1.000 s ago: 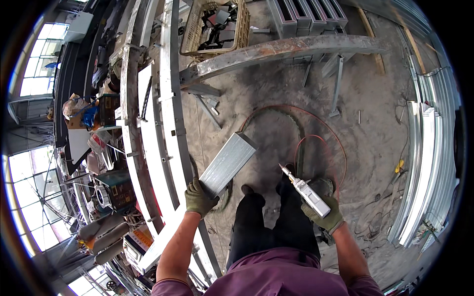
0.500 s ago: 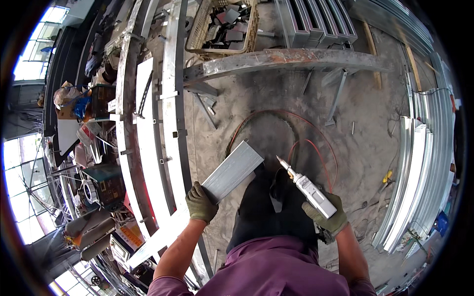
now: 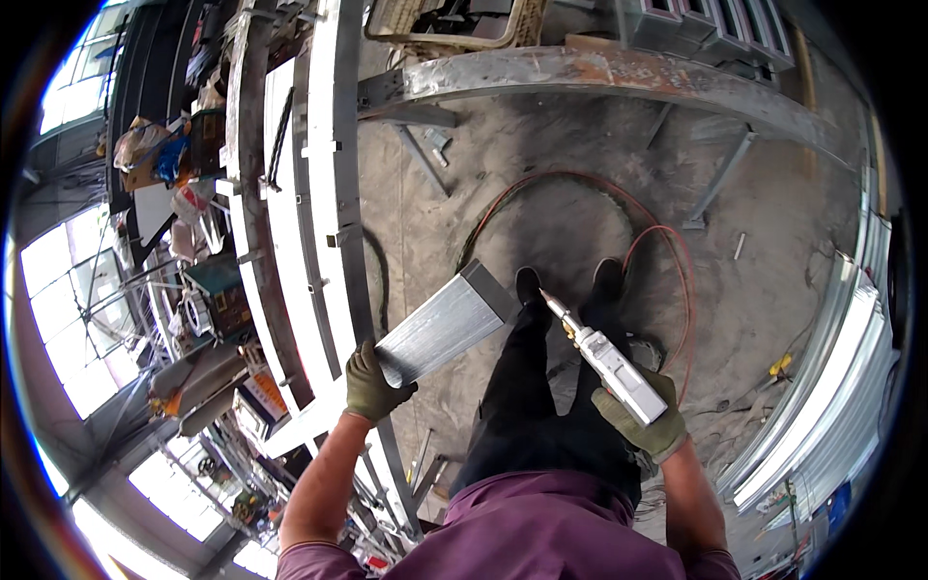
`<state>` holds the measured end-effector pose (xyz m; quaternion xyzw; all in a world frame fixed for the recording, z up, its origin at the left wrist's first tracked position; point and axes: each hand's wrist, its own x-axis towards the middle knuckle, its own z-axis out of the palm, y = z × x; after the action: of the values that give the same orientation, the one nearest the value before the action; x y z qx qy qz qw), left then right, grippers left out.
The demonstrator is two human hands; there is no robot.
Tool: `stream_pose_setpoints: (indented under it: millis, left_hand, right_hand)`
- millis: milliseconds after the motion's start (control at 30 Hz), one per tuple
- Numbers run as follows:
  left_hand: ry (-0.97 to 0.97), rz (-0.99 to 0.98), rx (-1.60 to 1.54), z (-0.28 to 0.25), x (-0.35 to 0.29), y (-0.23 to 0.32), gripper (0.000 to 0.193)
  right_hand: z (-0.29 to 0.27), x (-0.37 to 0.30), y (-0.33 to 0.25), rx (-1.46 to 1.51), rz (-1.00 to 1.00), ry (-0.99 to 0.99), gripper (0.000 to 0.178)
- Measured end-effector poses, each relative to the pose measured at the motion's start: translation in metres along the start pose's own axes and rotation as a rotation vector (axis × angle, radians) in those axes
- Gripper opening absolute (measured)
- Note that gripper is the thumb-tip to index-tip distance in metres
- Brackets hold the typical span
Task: The person welds rectangular metal frames using a handheld welding torch, producing bright sparks. They repeatedly position and tack weld the frames, then stack the completed units on a nearby pile.
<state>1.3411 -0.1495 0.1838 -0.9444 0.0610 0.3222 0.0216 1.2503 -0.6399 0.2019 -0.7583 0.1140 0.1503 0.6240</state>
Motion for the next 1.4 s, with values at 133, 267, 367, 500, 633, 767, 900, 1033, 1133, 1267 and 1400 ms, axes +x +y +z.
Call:
stream_pose_setpoints:
  millis: [133, 267, 367, 500, 633, 767, 900, 1033, 1133, 1267, 1400]
  left_hand:
    - [-0.194, -0.047, -0.060, -0.036, 0.012, 0.002, 0.131]
    - [-0.229, -0.067, -0.040, -0.042, 0.019, 0.010, 0.129]
    - [-0.233, -0.079, -0.003, -0.043, 0.017, 0.012, 0.126]
    - [-0.180, -0.090, 0.043, -0.041, 0.009, 0.022, 0.125]
    - [0.100, -0.085, 0.132, -0.002, -0.035, 0.029, 0.123]
    - [0.277, -0.183, 0.181, 0.033, -0.060, 0.041, 0.124]
    - [0.318, -0.205, 0.168, 0.042, -0.064, 0.047, 0.120]
    - [0.390, -0.222, 0.169, 0.055, -0.068, 0.052, 0.116]
    - [0.451, -0.187, 0.127, 0.064, -0.070, 0.053, 0.121]
    - [0.442, -0.190, 0.110, 0.060, -0.063, 0.052, 0.117]
    - [0.372, -0.209, 0.084, 0.043, -0.048, 0.048, 0.126]
  right_hand:
    - [-0.021, 0.016, 0.009, 0.109, 0.087, -0.065, 0.026]
    - [-0.046, 0.025, 0.027, 0.016, -0.006, -0.095, 0.025]
    - [-0.055, 0.030, 0.033, 0.006, 0.003, -0.125, 0.025]
    - [-0.063, 0.033, 0.031, -0.022, 0.044, -0.180, 0.027]
    - [-0.063, 0.033, 0.030, -0.133, 0.013, -0.204, 0.030]
    - [-0.067, 0.035, 0.028, -0.196, -0.033, -0.230, 0.028]
    - [-0.067, 0.038, 0.017, -0.179, -0.002, -0.226, 0.026]
    - [-0.068, 0.041, 0.007, -0.214, -0.005, -0.238, 0.025]
    - [-0.065, 0.045, -0.003, -0.222, -0.014, -0.223, 0.024]
    - [-0.066, 0.049, -0.015, -0.199, 0.041, -0.227, 0.023]
    - [-0.064, 0.049, -0.013, -0.239, -0.003, -0.234, 0.023]
